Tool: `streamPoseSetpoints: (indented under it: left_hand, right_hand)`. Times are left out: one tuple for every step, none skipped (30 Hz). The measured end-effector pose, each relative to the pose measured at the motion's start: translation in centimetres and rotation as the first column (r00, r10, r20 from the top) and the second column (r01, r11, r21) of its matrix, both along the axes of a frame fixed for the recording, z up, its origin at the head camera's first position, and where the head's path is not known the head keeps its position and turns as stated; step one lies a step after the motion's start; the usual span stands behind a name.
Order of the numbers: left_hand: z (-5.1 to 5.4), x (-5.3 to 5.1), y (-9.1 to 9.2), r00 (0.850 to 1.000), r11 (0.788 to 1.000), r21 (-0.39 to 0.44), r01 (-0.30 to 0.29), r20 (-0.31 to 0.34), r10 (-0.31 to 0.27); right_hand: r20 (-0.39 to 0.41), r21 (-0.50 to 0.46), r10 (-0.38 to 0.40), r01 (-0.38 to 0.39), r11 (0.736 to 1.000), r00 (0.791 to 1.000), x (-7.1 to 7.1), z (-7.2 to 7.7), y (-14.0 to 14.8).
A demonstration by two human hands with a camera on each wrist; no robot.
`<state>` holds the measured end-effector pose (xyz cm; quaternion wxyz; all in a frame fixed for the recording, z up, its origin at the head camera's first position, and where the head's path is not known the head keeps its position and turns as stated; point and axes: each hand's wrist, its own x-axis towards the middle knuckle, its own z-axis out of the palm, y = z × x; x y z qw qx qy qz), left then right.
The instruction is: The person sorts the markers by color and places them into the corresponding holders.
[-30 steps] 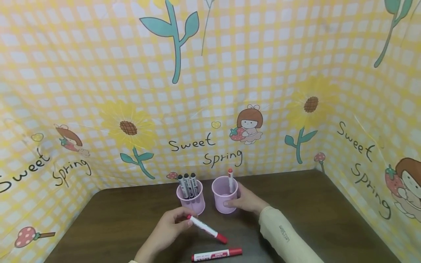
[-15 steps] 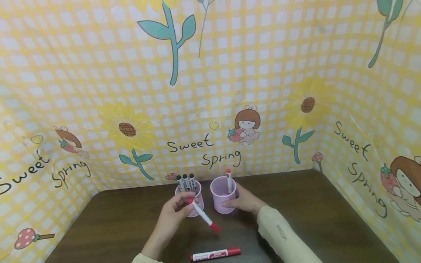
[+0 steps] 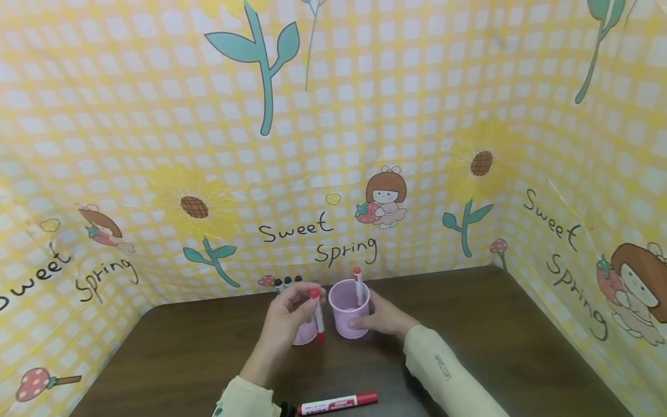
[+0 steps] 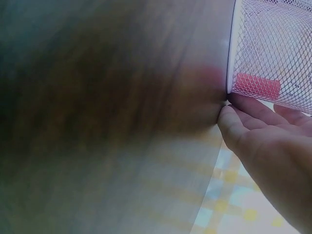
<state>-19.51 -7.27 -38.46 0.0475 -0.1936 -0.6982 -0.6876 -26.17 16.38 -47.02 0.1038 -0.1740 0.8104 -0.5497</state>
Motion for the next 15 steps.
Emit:
streamPoseSetpoints:
  left_hand:
    - [0.2,-0.3,0.2,1.000,1.000,0.009,-0.005,-0.009,0.005]
    - [0.5,-0.6,0.4,1.000,1.000,0.026,-0.010,-0.018,0.010]
    - [0.7,-0.9,0.6,0.999,0.999,0.040,-0.016,-0.030,0.018]
    - [0.9,-1.2,0.8,0.999,0.998,0.046,-0.029,-0.043,0.031]
    - [1.1,-1.5,1.1,0.998,0.997,0.059,-0.040,-0.050,0.043]
    - [1.3,-1.8,1.4,0.997,0.996,0.076,-0.052,-0.057,0.056]
    - [1.5,-2.1,1.7,0.995,0.993,0.095,-0.067,-0.061,0.073]
    - [1.6,-2.4,2.1,0.993,0.990,0.113,-0.087,-0.065,0.094]
    - [1.7,-2.7,2.4,0.991,0.986,0.124,-0.113,-0.062,0.121]
    - [1.8,-2.9,2.8,0.986,0.981,0.130,-0.147,-0.060,0.155]
    - [1.9,-3.1,3.1,0.981,0.975,0.139,-0.175,-0.056,0.184]
    - [1.9,-3.3,3.5,0.975,0.969,0.140,-0.205,-0.054,0.215]
    - [1.9,-3.4,3.7,0.969,0.963,0.142,-0.231,-0.054,0.240]
    - [2.0,-3.5,4.0,0.963,0.958,0.133,-0.253,-0.056,0.262]
    - [2.0,-3.6,4.3,0.960,0.956,0.127,-0.266,-0.054,0.275]
  right_hand:
    - [-0.002,0.005,-0.002,0.002,1.000,1.000,0.0,0.0,0.0]
    - [-0.001,0.008,-0.002,0.002,1.000,1.000,0.1,0.0,0.0]
    - [-0.001,0.010,-0.002,0.002,1.000,1.000,0.1,0.0,0.0]
    - [0.000,0.013,-0.001,0.001,1.000,1.000,0.1,0.0,0.1]
    - [-0.003,0.017,0.001,-0.001,1.000,1.000,0.1,0.0,0.1]
    - [-0.001,0.017,0.001,-0.001,1.000,1.000,0.1,0.0,0.1]
    - [0.004,0.015,-0.001,0.001,1.000,1.000,0.2,0.0,0.1]
    - [0.007,0.015,-0.002,0.002,1.000,1.000,0.2,0.0,0.1]
    - [0.009,0.013,-0.002,0.002,1.000,1.000,0.2,0.0,0.2]
    - [0.014,0.011,-0.003,0.003,1.000,1.000,0.2,0.0,0.1]
    - [0.017,0.006,-0.003,0.002,1.000,1.000,0.2,0.0,0.1]
    - [0.023,0.001,-0.002,0.002,1.000,1.000,0.2,0.0,0.1]
    - [0.025,0.001,-0.004,0.004,1.000,1.000,0.1,0.0,0.1]
    - [0.022,-0.001,-0.001,0.001,1.000,1.000,0.1,0.0,0.0]
    - [0.021,-0.004,0.002,-0.002,1.000,1.000,0.1,0.0,0.0]
